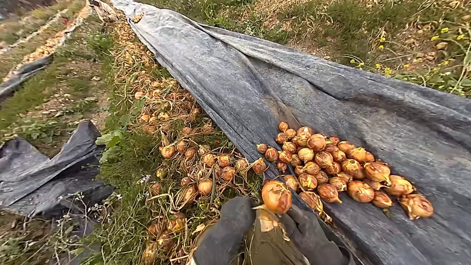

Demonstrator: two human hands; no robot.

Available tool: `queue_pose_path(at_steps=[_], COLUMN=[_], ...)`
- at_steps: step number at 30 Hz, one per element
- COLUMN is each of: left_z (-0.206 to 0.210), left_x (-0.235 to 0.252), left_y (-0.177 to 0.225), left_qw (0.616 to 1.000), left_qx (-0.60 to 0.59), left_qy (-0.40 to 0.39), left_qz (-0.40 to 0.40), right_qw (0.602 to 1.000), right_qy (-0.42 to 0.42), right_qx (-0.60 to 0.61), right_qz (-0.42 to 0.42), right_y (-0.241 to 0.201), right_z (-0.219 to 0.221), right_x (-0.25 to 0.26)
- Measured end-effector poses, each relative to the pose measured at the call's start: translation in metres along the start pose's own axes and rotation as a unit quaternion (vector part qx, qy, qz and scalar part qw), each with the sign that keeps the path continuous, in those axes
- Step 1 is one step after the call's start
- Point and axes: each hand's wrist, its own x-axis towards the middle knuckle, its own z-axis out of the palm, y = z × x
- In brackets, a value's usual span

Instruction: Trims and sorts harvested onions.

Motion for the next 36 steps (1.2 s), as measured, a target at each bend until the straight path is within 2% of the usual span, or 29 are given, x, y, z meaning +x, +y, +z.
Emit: queue_pose_path(at_steps=[2,4,6,8,9,10,11,13,15,16,18,20,21,22,25,28,30,34,36], left_z=[0.002,-0.006,-0.012,0.004,0.010,0.005,-0.002,0.004,0.017,0.023,0.024,0.017,0.011,0.005,0.004,0.011,0.006,0.023,0.043], left_x=[0.031,0.025,0.012,0.017,0.024,0.027,0.031,0.065,0.103,0.120,0.153,0.193,0.213,0.230,0.267,0.297,0.303,0.268,0.254], left_y=[-0.011,0.011,0.037,0.040,0.036,0.034,0.026,-0.019,-0.065,-0.080,-0.092,-0.088,-0.082,-0.071,-0.021,-0.002,-0.010,-0.050,-0.062], left_qw=[0.999,0.996,0.987,0.975,0.969,0.970,0.974,0.989,0.987,0.984,0.982,0.967,0.958,0.953,0.954,0.962,0.978,0.984,0.985], left_qx=[0.015,0.042,0.094,0.126,0.133,0.135,0.136,0.127,0.150,0.158,0.146,0.110,0.092,0.081,0.158,0.202,0.135,-0.105,-0.117], left_qy=[0.028,0.004,-0.029,-0.022,-0.009,-0.035,-0.053,0.014,0.005,0.014,0.098,0.229,0.270,0.278,0.187,0.097,0.071,0.031,-0.014], left_qz=[0.044,0.084,0.125,0.180,0.206,0.201,0.174,0.071,-0.060,-0.080,-0.068,-0.008,0.040,0.091,0.174,0.156,0.143,0.139,0.127], right_qw=[0.997,0.977,0.934,0.882,0.865,0.861,0.867,0.884,0.911,0.921,0.929,0.928,0.926,0.916,0.865,0.828,0.823,0.827,0.838], right_qy=[-0.017,-0.033,-0.053,-0.076,-0.085,-0.075,-0.030,0.132,0.224,0.228,0.202,0.156,0.110,0.062,-0.036,-0.080,-0.090,-0.108,-0.116], right_qx=[0.045,0.119,0.204,0.275,0.305,0.330,0.348,0.347,0.288,0.268,0.249,0.221,0.203,0.200,0.244,0.267,0.261,0.292,0.286], right_qz=[0.061,0.174,0.289,0.376,0.388,0.380,0.355,0.284,0.194,0.167,0.185,0.257,0.300,0.343,0.436,0.487,0.496,0.468,0.449], right_y=[0.004,0.003,0.004,0.005,0.008,0.011,0.013,0.024,0.040,0.048,0.058,0.064,0.065,0.064,0.065,0.060,0.064,0.071,0.071], right_z=[-0.002,-0.010,-0.013,-0.009,-0.008,-0.010,-0.015,-0.041,-0.073,-0.080,-0.073,-0.046,-0.032,-0.019,0.010,0.020,0.022,0.027,0.031], right_x=[0.017,0.034,0.052,0.052,0.050,0.048,0.045,0.050,0.063,0.068,0.070,0.063,0.057,0.052,0.037,0.017,0.008,-0.001,0.000])
